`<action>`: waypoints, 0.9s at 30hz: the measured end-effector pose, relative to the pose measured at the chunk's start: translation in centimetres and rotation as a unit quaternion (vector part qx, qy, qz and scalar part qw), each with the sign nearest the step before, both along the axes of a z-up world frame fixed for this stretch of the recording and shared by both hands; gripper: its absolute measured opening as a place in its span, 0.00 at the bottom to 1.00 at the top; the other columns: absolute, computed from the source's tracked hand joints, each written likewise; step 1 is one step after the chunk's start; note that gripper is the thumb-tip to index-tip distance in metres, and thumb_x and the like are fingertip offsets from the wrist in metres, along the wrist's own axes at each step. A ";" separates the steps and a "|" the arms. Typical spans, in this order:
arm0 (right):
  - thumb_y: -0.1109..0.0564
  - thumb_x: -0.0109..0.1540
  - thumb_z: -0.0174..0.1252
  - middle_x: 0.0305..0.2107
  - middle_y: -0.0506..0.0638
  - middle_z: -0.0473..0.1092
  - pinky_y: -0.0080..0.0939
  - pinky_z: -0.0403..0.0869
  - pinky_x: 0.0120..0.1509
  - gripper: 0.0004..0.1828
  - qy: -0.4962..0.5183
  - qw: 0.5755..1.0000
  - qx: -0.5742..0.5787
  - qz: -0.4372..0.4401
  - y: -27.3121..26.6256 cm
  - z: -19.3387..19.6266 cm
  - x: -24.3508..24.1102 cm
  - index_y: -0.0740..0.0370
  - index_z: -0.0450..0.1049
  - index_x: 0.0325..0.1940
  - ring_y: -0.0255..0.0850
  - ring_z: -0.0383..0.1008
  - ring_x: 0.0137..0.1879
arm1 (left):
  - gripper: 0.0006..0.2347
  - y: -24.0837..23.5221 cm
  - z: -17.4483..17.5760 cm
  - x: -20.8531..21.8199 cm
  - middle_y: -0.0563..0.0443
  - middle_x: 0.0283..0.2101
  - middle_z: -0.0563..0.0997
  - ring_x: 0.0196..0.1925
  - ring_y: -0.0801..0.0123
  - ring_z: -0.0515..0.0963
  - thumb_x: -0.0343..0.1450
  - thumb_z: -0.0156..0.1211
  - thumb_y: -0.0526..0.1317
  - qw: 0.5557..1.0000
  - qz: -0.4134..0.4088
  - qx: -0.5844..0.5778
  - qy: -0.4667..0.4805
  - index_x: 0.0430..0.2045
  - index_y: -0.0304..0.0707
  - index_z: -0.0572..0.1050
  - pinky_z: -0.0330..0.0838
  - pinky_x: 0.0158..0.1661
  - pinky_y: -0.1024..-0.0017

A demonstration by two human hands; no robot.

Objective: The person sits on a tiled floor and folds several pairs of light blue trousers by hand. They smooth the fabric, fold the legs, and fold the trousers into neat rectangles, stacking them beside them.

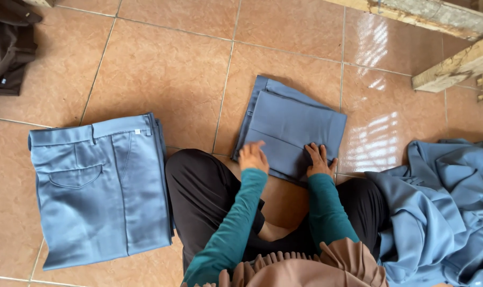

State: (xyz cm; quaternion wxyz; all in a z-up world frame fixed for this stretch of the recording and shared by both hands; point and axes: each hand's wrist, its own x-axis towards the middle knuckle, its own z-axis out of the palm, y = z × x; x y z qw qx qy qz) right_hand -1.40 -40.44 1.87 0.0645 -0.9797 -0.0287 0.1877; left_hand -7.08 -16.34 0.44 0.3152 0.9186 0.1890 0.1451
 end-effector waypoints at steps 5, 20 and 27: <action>0.60 0.61 0.51 0.77 0.24 0.33 0.75 0.25 0.79 0.51 -0.007 1.000 -0.012 0.001 0.1 -0.6 0.0 0.19 0.37 0.78 0.34 0.23 0.83 | 0.18 4.4 -3.9 4.6 0.51 0.55 0.67 0.57 0.58 0.72 0.73 0.55 0.49 0.984 0.063 -0.047 0.162 0.58 0.60 0.63 0.74 0.56 0.60; 0.67 0.58 0.50 0.78 0.25 0.34 0.73 0.25 0.80 0.55 0.020 0.999 0.007 -0.026 2.4 0.8 -1.3 0.23 0.36 0.80 0.33 0.22 0.83 | 0.29 6.8 3.3 2.4 0.43 0.67 0.56 0.64 0.49 0.70 0.74 0.53 0.38 0.976 0.042 -0.043 0.208 0.68 0.69 0.49 0.73 0.60 0.56; 0.41 0.70 0.40 0.77 0.36 0.48 0.64 0.32 0.81 0.29 -0.373 0.928 0.005 0.013 8.4 -3.3 -1.5 0.30 0.54 0.78 0.39 0.39 0.82 | 0.24 0.6 -0.7 5.5 0.41 0.76 0.52 0.78 0.48 0.48 0.77 0.47 0.49 0.965 -0.173 0.197 -0.002 0.71 0.55 0.58 0.46 0.71 0.49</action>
